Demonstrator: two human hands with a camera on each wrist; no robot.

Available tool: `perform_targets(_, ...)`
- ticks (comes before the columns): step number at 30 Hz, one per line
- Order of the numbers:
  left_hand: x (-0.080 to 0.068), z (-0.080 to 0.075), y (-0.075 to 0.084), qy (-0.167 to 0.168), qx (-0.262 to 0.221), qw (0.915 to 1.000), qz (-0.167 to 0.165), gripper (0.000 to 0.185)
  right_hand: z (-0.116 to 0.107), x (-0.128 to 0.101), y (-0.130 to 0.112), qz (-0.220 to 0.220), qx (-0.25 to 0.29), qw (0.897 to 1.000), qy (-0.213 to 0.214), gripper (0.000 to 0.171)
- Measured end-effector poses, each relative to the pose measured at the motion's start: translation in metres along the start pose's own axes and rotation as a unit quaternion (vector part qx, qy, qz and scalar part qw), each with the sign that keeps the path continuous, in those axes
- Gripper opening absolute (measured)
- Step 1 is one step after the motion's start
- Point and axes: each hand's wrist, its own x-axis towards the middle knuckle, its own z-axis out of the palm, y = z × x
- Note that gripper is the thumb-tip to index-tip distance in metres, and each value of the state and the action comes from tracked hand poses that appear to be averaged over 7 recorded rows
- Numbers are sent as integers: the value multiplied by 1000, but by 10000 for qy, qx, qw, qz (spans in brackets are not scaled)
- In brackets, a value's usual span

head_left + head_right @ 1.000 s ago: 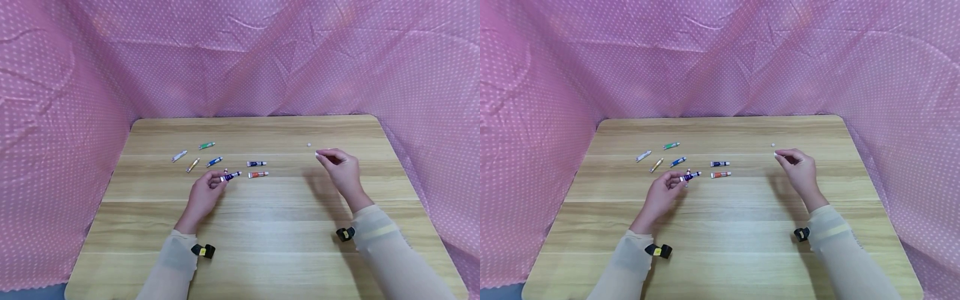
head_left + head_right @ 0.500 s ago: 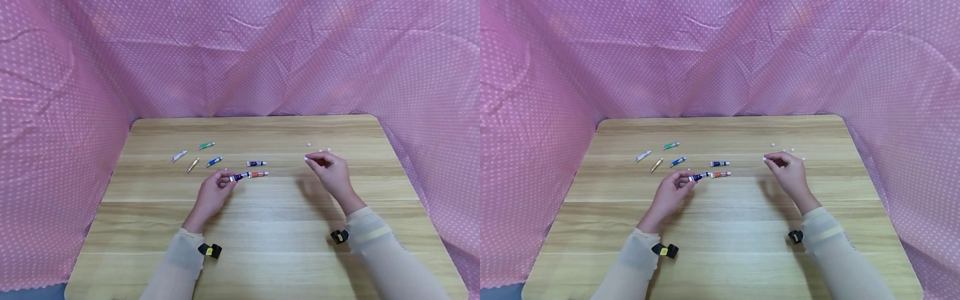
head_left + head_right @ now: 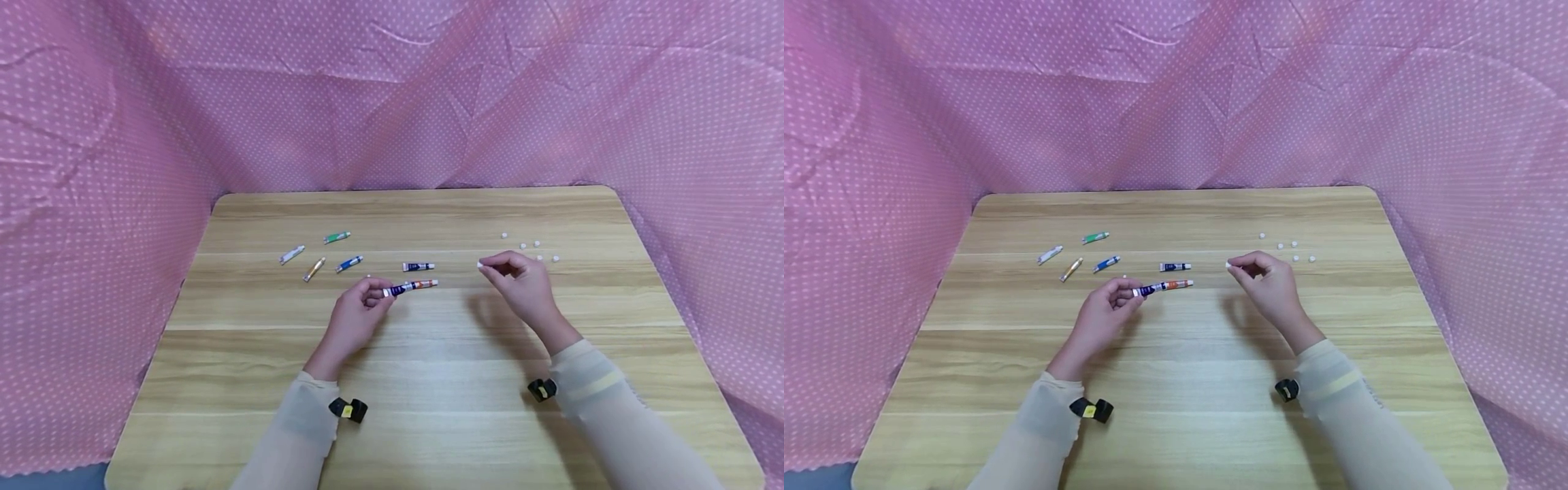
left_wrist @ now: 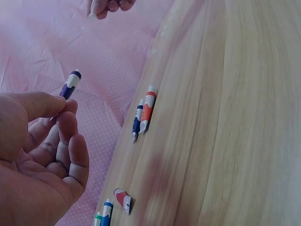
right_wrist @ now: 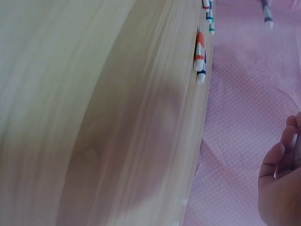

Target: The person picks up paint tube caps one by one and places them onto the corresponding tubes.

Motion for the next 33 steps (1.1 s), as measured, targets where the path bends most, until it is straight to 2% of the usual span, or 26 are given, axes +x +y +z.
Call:
perform_targets(8, -2, 4, 4, -61, -23, 9999, 78, 24, 11, -3, -7, -47, 195, 9997, -146, 7)
perform_targets(13, -3, 6, 6, -72, -38, 9999, 111, 23, 19, -6, -12, -105, 39, 9996, -263, 5)
perform_targets(22, -5, 11, 8, -187, -50, 9998, 91, 23, 36, -14, -13, -186, 87, 9975, -672, 7)
perform_targets(33, -6, 15, 7, -342, -81, 9994, 23, 22, 52, -23, -13, -3, 31, 9941, -1088, 9)
